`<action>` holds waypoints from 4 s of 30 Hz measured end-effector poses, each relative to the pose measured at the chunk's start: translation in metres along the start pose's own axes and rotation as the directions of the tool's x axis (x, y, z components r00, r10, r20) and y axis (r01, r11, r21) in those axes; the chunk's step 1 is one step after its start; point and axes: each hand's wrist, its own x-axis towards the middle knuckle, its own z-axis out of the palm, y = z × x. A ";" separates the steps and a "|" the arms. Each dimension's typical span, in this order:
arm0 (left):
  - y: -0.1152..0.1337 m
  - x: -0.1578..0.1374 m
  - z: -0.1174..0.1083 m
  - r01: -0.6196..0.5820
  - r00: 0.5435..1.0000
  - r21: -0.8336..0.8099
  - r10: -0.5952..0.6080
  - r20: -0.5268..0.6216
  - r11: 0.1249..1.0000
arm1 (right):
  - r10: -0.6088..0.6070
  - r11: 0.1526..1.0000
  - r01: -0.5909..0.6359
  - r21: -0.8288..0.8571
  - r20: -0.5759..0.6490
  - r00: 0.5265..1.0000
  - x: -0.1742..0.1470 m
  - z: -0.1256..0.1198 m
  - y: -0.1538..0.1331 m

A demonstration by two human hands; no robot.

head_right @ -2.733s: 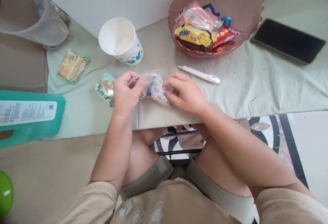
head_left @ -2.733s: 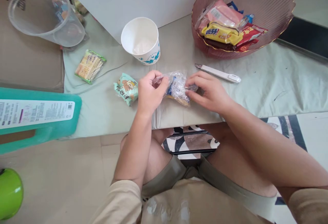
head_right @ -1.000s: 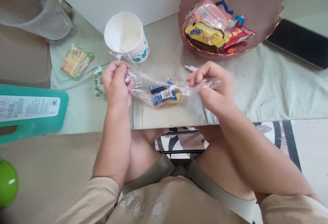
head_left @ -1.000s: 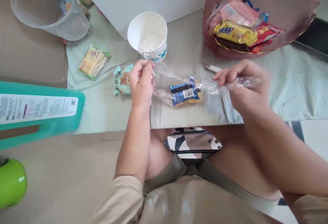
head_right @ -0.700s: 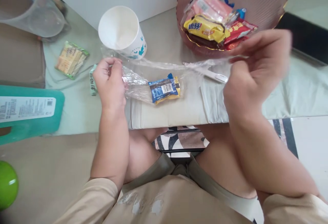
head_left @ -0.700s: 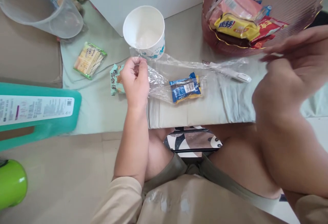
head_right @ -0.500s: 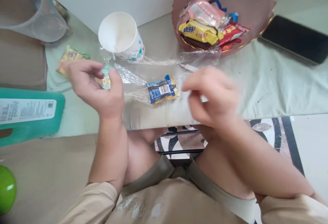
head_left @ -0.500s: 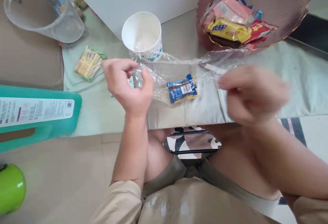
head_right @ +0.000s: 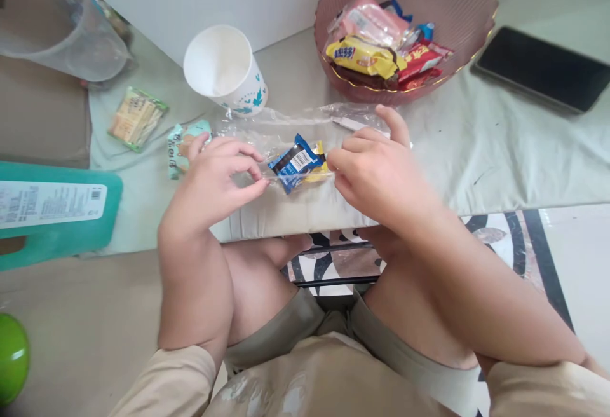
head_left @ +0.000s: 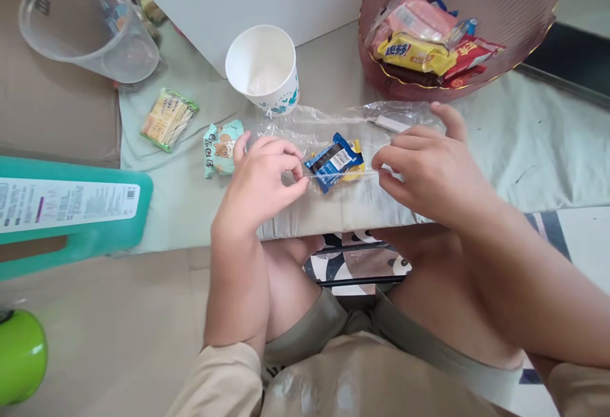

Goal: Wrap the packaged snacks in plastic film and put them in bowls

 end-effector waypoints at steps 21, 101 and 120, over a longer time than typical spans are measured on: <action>0.026 -0.019 -0.054 0.577 0.615 0.406 -0.704 0.354 0.708 | 0.358 0.910 0.013 -0.414 0.802 0.479 -0.005 -0.035 -0.027; -0.009 0.016 0.048 0.316 0.943 0.313 -0.334 0.004 0.896 | -0.057 0.989 0.098 -0.111 0.322 0.945 0.010 0.056 -0.014; -0.009 0.018 0.047 0.327 0.938 0.306 -0.345 0.007 0.894 | 0.175 0.978 -0.123 0.170 -0.337 0.925 0.026 -0.007 0.001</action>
